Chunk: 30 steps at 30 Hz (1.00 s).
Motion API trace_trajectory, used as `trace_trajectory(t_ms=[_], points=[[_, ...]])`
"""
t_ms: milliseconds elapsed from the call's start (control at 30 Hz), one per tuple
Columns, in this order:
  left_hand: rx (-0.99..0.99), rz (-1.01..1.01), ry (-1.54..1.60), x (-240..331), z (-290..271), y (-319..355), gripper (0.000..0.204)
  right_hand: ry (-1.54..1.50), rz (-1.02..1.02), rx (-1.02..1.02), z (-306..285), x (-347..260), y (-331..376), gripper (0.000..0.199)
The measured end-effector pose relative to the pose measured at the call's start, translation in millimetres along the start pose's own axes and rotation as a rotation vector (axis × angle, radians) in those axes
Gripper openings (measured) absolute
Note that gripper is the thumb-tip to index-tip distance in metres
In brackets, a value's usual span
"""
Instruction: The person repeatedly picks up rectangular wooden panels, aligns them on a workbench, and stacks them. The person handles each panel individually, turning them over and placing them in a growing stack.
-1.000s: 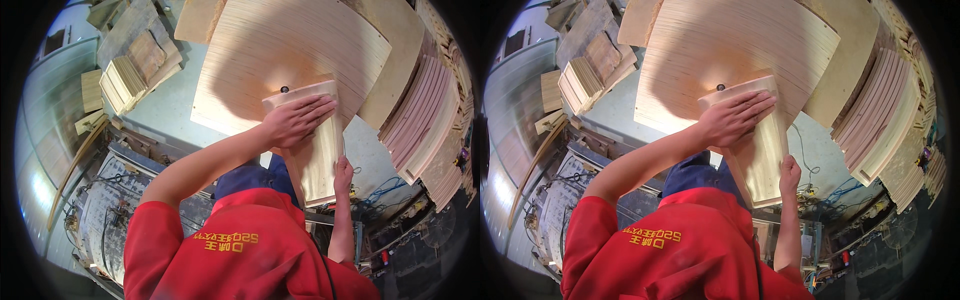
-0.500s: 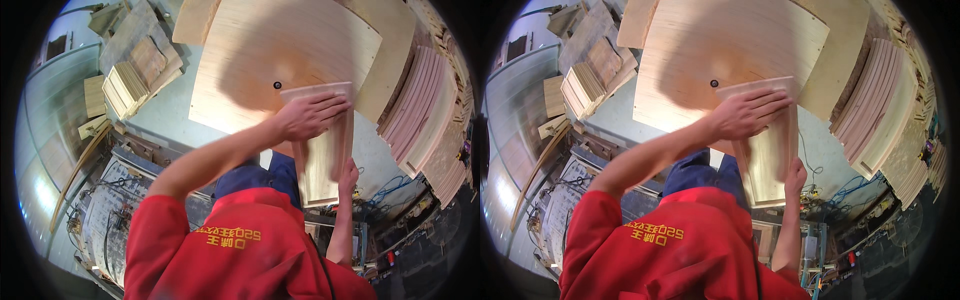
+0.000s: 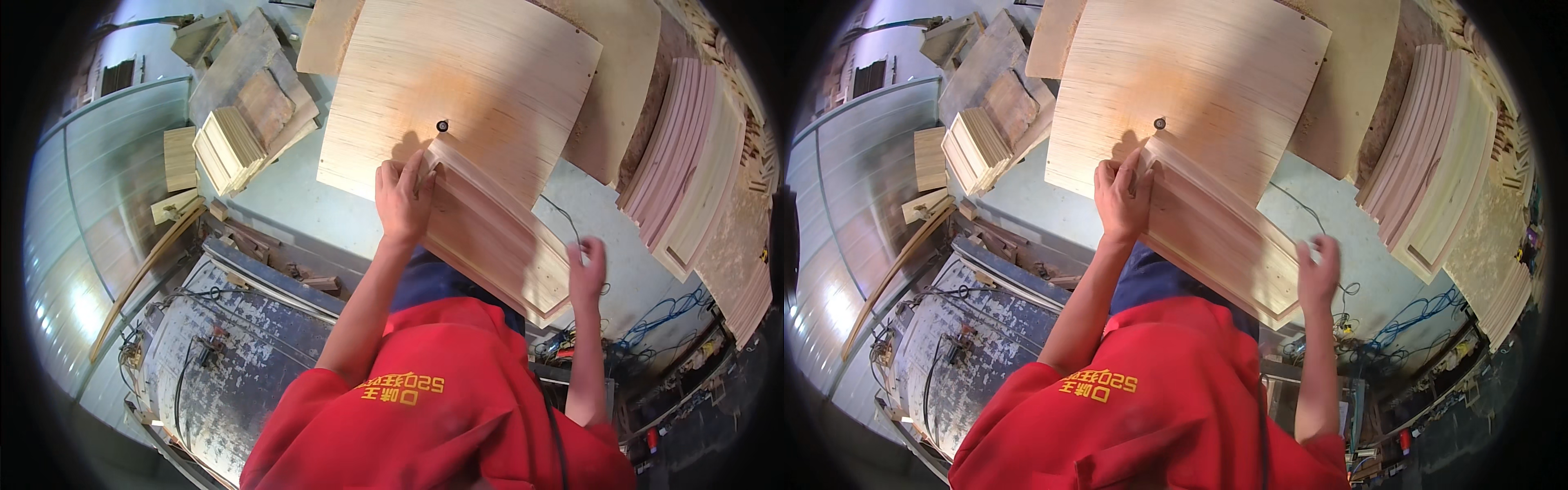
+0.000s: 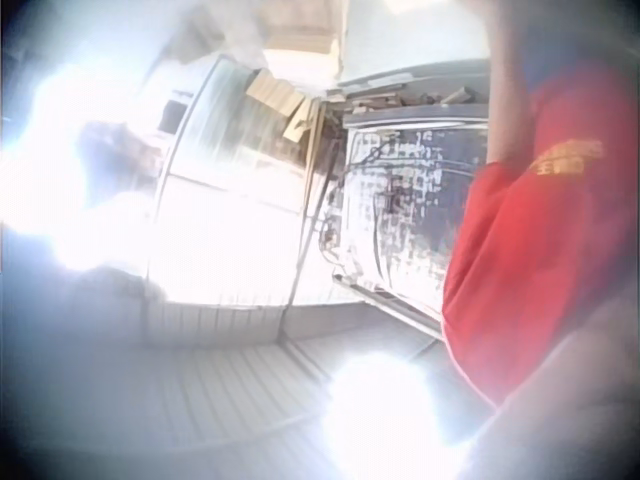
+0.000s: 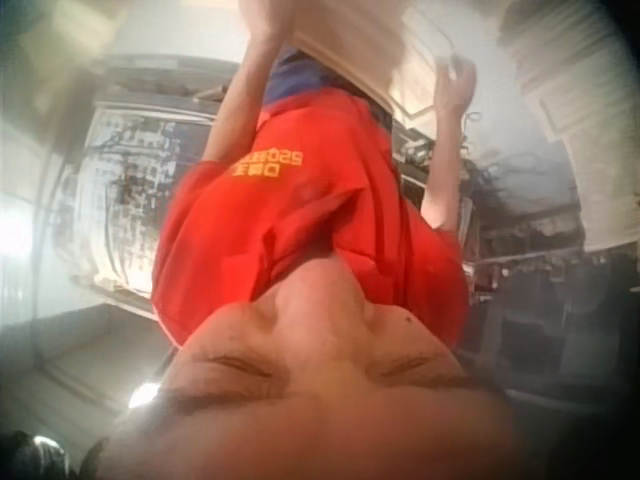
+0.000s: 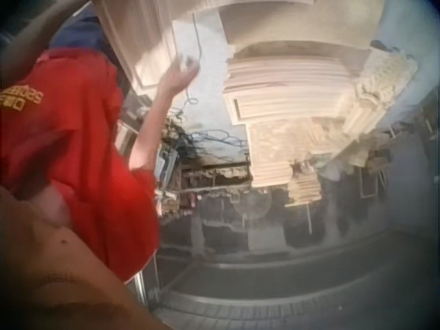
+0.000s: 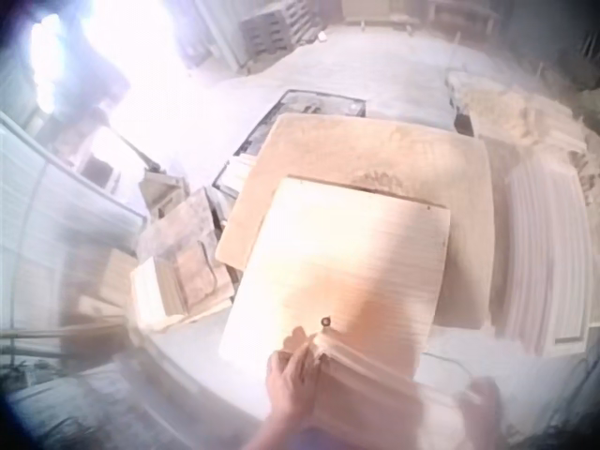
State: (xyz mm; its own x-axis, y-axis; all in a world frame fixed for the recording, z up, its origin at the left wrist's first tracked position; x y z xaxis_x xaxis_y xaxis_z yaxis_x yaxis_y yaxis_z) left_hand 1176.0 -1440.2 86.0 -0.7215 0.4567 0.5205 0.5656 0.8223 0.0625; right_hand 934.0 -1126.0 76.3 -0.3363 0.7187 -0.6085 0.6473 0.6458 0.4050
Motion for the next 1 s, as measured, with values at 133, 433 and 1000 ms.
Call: trace_trajectory(t_ms=[133,433,1000], points=[[-0.005,0.022,-0.009,-0.8,0.2,-1.9,0.048,-0.452,0.465,-0.005,-6.5,125.2,93.8,0.044],[-0.022,0.034,0.045,4.0,5.6,-12.2,0.051,-0.555,0.674,-0.104,-8.3,88.3,103.6,0.048],[0.037,-0.117,0.036,-85.3,-47.4,-65.7,0.043,0.297,0.432,-0.349,-5.3,-53.1,-7.0,0.065]])
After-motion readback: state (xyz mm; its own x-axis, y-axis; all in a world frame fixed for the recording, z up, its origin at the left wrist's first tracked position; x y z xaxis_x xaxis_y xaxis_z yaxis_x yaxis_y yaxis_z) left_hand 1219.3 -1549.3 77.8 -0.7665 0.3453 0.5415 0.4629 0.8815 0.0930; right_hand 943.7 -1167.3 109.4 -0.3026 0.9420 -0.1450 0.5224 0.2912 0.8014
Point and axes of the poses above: each hand's wrist, its own y-axis away from the middle knuckle, its own z-axis out of the palm, x = y × z, the point moved 3 cm from there along -y, towards the middle knuckle, and after that the axes turned 10 degrees about -x, right-handed, at the moved point
